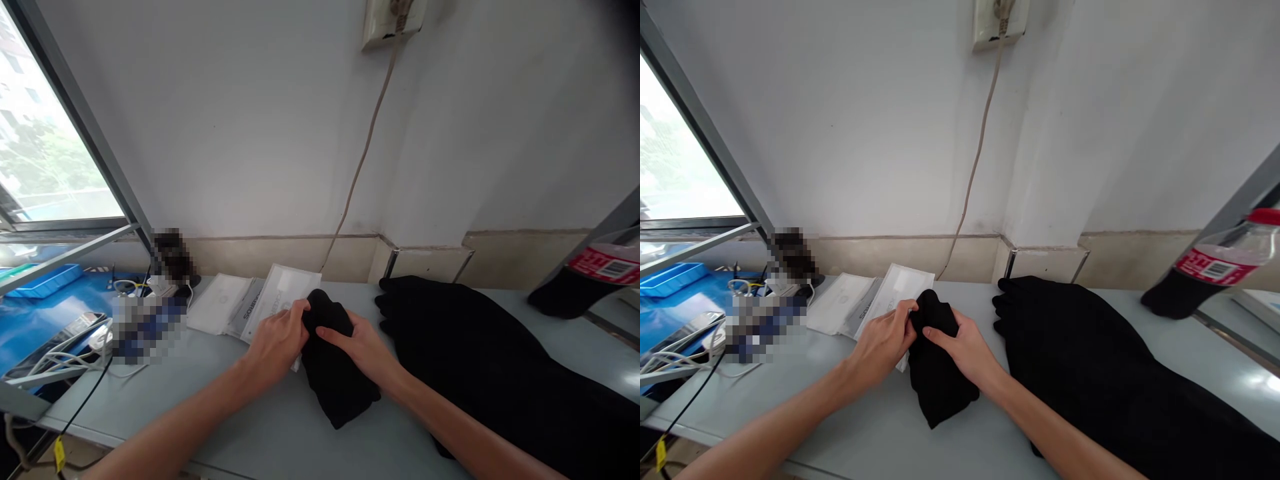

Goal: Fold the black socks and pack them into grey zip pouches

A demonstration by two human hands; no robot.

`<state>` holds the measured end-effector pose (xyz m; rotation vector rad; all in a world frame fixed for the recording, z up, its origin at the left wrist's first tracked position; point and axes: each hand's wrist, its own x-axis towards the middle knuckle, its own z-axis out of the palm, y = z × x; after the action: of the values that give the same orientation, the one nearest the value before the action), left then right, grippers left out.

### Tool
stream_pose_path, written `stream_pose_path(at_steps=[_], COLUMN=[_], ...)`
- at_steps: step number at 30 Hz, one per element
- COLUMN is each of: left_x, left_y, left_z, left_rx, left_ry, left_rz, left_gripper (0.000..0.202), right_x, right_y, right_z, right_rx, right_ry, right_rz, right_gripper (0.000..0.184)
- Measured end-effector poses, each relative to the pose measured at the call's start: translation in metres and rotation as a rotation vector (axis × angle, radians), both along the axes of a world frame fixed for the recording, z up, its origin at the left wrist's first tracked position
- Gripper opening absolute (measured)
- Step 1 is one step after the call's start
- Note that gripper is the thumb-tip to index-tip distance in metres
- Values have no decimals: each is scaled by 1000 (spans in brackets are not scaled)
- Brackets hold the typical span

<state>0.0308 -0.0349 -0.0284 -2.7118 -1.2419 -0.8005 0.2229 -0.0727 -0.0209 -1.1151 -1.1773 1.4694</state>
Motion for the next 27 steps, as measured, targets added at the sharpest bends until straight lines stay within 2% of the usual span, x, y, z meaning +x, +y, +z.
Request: stream_pose_path(at_steps=[3, 6, 8, 10, 13, 16, 18, 20, 22, 23, 25, 27], left_x=[2, 7, 9, 9, 2, -9, -17, -25, -32, -34, -38, -38], left_y=[-4, -10, -11, -10, -4, 10, 23, 35, 43, 45, 46, 43], left_z=[-2, -7, -8, -6, 1, 7, 10, 13, 17, 19, 23, 27], left_rx=[58, 128, 167, 171, 64, -50, -202, -554, -945, -1067, -1140, -1121], left_ry=[-41, -74, -76, -64, -83, -277, -471, -621, -692, -704, -714, -716], left_rz=[-188, -392, -439, -436, -360, -95, 99, 165, 88, 22, -97, -165], left_gripper=[22, 18, 17, 17, 22, 33, 52, 76, 81, 79, 72, 68], right_x=[2, 0, -1, -2, 2, 8, 11, 11, 9, 9, 8, 9], right_y=[6, 10, 9, 7, 5, 5, 5, 5, 5, 6, 6, 7], right_z=[-6, -12, -14, -13, -7, 1, 6, 8, 6, 5, 2, 0], right_rx=[13, 134, 180, 144, -12, -181, -242, -250, -214, -175, -71, 23], right_ry=[-24, -130, -176, -147, -1, 95, 119, 130, 107, 85, 39, -4], right_rz=[-18, -143, -209, -179, -58, -42, -50, -55, -75, -82, -41, 120], right_gripper=[33, 32, 36, 34, 29, 36, 36, 36, 38, 41, 46, 47])
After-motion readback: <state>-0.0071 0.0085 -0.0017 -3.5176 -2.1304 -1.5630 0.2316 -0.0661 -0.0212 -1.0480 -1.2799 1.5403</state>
